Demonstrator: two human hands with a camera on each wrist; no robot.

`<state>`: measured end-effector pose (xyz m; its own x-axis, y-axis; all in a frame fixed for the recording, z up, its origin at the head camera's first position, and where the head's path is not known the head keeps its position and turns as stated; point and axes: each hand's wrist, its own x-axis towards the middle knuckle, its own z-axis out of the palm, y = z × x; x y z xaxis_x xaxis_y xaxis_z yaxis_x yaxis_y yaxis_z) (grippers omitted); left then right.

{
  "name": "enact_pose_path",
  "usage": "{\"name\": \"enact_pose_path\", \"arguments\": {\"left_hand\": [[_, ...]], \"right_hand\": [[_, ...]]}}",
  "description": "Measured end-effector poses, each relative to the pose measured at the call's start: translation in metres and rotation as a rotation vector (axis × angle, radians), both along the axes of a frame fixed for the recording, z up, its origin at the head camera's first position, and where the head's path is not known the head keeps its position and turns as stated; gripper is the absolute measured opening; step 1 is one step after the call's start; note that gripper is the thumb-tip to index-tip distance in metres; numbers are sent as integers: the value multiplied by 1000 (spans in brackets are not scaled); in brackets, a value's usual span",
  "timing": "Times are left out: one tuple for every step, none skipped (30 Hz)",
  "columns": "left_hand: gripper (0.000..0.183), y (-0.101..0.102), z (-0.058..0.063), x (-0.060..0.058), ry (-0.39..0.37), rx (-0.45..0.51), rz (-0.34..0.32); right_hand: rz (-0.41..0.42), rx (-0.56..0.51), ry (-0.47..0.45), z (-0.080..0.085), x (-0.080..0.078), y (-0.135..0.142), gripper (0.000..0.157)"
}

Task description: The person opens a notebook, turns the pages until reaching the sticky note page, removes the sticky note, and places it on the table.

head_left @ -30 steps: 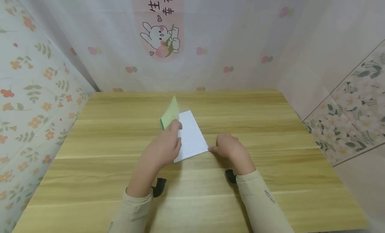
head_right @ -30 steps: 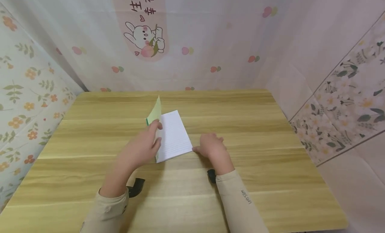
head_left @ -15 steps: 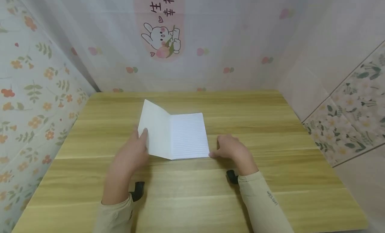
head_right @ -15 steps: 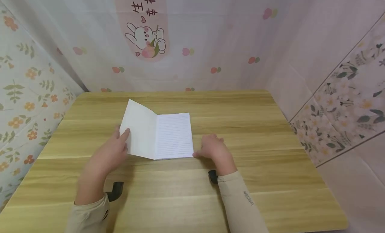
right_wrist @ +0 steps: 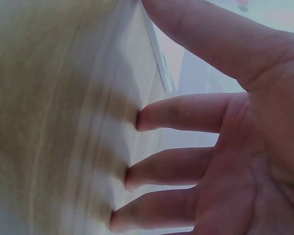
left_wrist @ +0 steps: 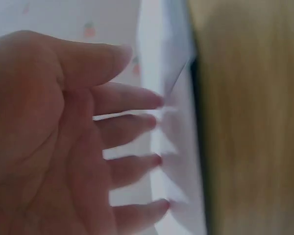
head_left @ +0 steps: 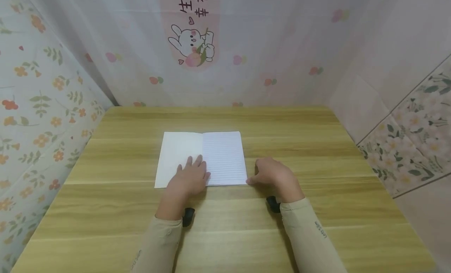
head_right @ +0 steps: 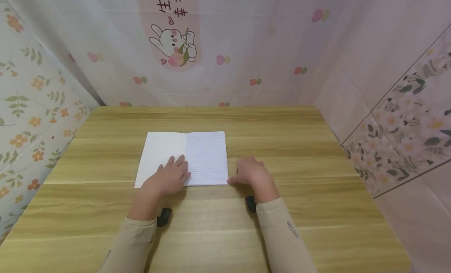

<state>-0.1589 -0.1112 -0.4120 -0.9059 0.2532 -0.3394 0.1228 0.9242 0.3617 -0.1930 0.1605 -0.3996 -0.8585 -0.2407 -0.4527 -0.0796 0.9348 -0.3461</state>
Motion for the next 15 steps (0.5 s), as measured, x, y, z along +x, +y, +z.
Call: {"name": "enact_pose_path", "arguments": {"left_hand": [[60,5,-3,-1,0,9,-12],[61,9,-5,-2,3,9,-15],[62,11,-8,-3,5,4,-13],[62,13,-10,-4,6,-3,-8],[62,14,-11,-5,9,-5,-2],[62,14,-13,-5,11,-11,3],[63,14,-14,-6,11,-15,6],[63,13,-14,-6,9,-15,7],[63,13,-15,-7,8,-11,7],[63,13,-15,-8,7,-5,6],[63,13,-15,-9,3,-1,3],[64,13,-16,-9,0,2,0],[64,14,-15,-10,-4,6,-1],[64,14,-15,-10,-7,9,-3],[64,15,-14,-11,-8,8,-5]], "right_hand": [[4,-4,2,0,0,0,38],[6,-10,2,0,0,0,37],[5,-16,1,0,0,0,37],[10,-21,0,1,-1,0,36],[11,-27,-5,1,-1,-1,37],[13,-30,-8,1,-1,-1,37],[14,-33,-13,1,-2,-1,37],[15,-31,-17,1,-2,-1,38],[16,-28,-21,1,-3,-1,39],[20,-23,-25,0,-4,-1,40],[21,-18,-28,0,-5,-1,41],[23,-11,-29,0,-5,-1,43],[21,-5,-33,0,-5,-1,44],[20,0,-35,0,-5,-1,46],[15,5,-37,1,-5,-1,47]]}}
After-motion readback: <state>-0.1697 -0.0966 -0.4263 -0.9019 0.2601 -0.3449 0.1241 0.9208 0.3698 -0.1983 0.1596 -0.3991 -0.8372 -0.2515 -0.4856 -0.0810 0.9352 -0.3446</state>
